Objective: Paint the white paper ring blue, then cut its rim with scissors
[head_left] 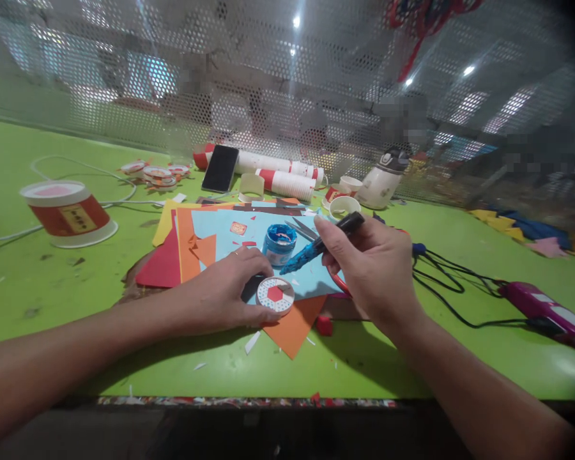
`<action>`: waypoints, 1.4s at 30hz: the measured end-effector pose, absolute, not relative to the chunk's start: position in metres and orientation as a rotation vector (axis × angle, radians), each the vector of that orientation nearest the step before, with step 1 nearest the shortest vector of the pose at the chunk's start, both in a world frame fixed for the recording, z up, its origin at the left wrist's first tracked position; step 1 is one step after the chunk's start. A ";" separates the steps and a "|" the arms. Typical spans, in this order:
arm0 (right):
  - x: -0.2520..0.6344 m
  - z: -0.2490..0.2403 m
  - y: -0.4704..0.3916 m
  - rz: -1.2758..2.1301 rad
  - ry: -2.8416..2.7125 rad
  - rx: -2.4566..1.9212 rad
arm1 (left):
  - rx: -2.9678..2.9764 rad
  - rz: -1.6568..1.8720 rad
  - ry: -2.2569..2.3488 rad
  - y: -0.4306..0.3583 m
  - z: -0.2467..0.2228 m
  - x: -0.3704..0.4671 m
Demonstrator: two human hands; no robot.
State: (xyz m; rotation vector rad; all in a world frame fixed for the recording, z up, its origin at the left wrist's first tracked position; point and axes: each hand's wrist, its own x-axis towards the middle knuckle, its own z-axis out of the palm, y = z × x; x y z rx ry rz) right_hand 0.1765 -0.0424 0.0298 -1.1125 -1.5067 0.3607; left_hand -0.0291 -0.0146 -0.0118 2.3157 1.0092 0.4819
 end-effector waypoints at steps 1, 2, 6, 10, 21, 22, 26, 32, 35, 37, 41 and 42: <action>0.176 0.029 -0.043 0.351 -1.508 -1.099 | 2.317 0.482 1.005 -0.015 -0.011 -0.029; 0.175 0.029 -0.044 0.337 -1.497 -1.086 | 2.319 0.484 1.002 -0.015 -0.011 -0.029; 0.175 0.032 -0.043 0.274 -1.423 -1.043 | 2.321 0.494 1.008 -0.015 -0.012 -0.030; 0.178 0.033 -0.037 0.232 -1.386 -1.032 | 2.318 0.510 0.997 -0.014 -0.015 -0.030; 0.186 0.030 -0.016 0.350 -1.357 -1.149 | 2.307 0.577 1.022 -0.015 -0.017 -0.029; 0.186 0.029 -0.015 0.362 -1.366 -1.161 | 2.307 0.581 1.024 -0.015 -0.016 -0.029; 0.183 0.027 -0.008 0.403 -1.416 -1.197 | 2.291 0.600 1.010 -0.014 -0.017 -0.029; 0.178 0.026 0.002 0.484 -1.538 -1.284 | 2.308 0.558 1.015 -0.015 -0.013 -0.031; 0.180 0.024 0.003 0.543 -1.574 -1.322 | 2.327 0.506 1.030 -0.018 -0.009 -0.032; 0.183 0.020 0.004 0.577 -1.548 -1.335 | 2.345 0.476 1.024 -0.019 -0.007 -0.031; 0.187 0.009 0.005 0.658 -1.449 -1.296 | 2.368 0.455 1.017 -0.019 -0.006 -0.031; 0.188 0.007 0.005 0.672 -1.432 -1.275 | 2.366 0.460 1.013 -0.019 -0.006 -0.031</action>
